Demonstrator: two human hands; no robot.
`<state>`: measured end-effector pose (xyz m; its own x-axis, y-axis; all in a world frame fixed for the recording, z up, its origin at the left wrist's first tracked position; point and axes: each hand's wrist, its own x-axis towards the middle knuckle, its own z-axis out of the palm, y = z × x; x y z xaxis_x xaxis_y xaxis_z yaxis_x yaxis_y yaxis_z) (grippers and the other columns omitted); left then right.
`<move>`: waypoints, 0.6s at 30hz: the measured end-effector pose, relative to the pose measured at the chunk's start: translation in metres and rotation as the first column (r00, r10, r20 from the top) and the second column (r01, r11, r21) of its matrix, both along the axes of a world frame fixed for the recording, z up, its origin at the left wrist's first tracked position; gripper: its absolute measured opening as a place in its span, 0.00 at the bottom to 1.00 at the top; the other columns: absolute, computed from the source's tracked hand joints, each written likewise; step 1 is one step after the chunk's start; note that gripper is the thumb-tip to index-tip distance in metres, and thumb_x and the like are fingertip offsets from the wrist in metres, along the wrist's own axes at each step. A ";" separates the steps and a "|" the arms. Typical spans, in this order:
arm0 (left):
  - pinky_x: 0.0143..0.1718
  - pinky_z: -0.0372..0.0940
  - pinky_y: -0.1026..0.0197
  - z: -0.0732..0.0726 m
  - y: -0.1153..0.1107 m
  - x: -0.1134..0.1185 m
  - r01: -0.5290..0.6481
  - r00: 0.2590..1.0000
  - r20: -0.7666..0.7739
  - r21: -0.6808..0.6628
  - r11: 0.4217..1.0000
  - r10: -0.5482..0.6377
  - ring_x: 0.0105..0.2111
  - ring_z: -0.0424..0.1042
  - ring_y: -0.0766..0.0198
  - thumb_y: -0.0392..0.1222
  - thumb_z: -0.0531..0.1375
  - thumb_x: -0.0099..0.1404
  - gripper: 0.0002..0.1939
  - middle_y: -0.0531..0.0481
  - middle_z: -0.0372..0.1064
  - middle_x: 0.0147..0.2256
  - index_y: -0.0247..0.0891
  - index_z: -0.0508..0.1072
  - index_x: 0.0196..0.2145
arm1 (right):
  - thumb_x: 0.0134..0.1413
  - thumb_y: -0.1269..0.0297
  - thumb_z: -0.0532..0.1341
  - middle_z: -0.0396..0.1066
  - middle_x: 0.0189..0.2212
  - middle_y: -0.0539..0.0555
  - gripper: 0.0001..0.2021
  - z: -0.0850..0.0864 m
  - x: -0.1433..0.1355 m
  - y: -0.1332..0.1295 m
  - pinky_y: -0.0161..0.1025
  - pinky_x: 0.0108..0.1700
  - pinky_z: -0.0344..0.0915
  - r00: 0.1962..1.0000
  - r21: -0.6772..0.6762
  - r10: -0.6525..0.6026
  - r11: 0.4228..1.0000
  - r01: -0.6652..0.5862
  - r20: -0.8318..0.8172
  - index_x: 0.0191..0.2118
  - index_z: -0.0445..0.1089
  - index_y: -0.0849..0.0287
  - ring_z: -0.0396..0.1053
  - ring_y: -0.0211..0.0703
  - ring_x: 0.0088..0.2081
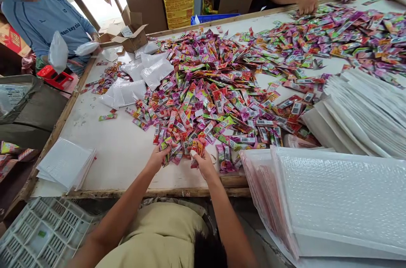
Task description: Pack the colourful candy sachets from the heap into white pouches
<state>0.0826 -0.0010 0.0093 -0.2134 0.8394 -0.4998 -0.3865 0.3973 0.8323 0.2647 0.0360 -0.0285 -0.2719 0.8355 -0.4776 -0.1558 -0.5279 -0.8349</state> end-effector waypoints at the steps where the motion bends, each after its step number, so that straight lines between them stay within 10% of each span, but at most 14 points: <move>1: 0.30 0.64 0.62 0.002 -0.001 0.002 0.008 1.000 0.014 0.003 1.000 -0.008 0.25 0.69 0.64 0.59 0.71 0.43 0.27 0.50 0.70 0.25 0.35 0.71 0.31 | 0.38 0.46 0.69 0.73 0.30 0.52 0.22 0.004 -0.003 -0.003 0.35 0.26 0.67 0.998 -0.028 0.036 0.999 -0.038 -0.058 0.35 0.71 0.57 0.70 0.42 0.30; 8: 0.29 0.63 0.66 -0.001 -0.010 -0.007 -0.134 0.987 -0.086 0.019 0.991 0.135 0.25 0.67 0.70 0.51 0.75 0.39 0.30 0.56 0.68 0.26 0.37 0.69 0.36 | 0.30 0.45 0.70 0.66 0.23 0.46 0.26 0.005 -0.014 -0.007 0.33 0.20 0.60 0.994 -0.103 -0.013 0.994 0.024 0.104 0.34 0.66 0.56 0.60 0.35 0.22; 11: 0.32 0.64 0.64 -0.003 -0.004 -0.017 -0.139 0.954 -0.271 -0.030 0.990 0.125 0.27 0.68 0.67 0.47 0.74 0.40 0.26 0.54 0.69 0.28 0.36 0.71 0.35 | 0.40 0.46 0.65 0.70 0.28 0.50 0.22 0.004 -0.015 0.006 0.36 0.28 0.63 0.922 0.090 0.017 0.994 -0.056 0.386 0.38 0.67 0.57 0.66 0.41 0.28; 14: 0.36 0.65 0.60 -0.004 0.018 -0.018 -0.102 0.837 -0.544 -0.049 0.994 0.059 0.31 0.70 0.62 0.46 0.70 0.48 0.18 0.50 0.72 0.30 0.36 0.73 0.35 | 0.48 0.51 0.63 0.74 0.34 0.56 0.18 0.010 -0.024 0.020 0.38 0.35 0.62 0.651 0.206 0.066 0.920 -0.332 0.756 0.41 0.67 0.58 0.71 0.48 0.36; 18: 0.44 0.63 0.57 -0.004 0.062 -0.015 -0.133 0.604 -0.796 -0.048 0.990 0.043 0.40 0.73 0.55 0.44 0.67 0.56 0.17 0.42 0.75 0.40 0.37 0.71 0.42 | 0.54 0.60 0.60 0.75 0.37 0.60 0.12 0.017 -0.035 0.024 0.38 0.35 0.58 0.295 0.027 0.167 0.831 -0.556 0.941 0.43 0.67 0.58 0.73 0.52 0.40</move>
<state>0.0678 0.0607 0.0056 -0.6334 0.7545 -0.1722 0.3676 0.4891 0.7910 0.2292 0.0602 -0.0112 -0.1739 0.9021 -0.3950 0.8965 -0.0210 -0.4426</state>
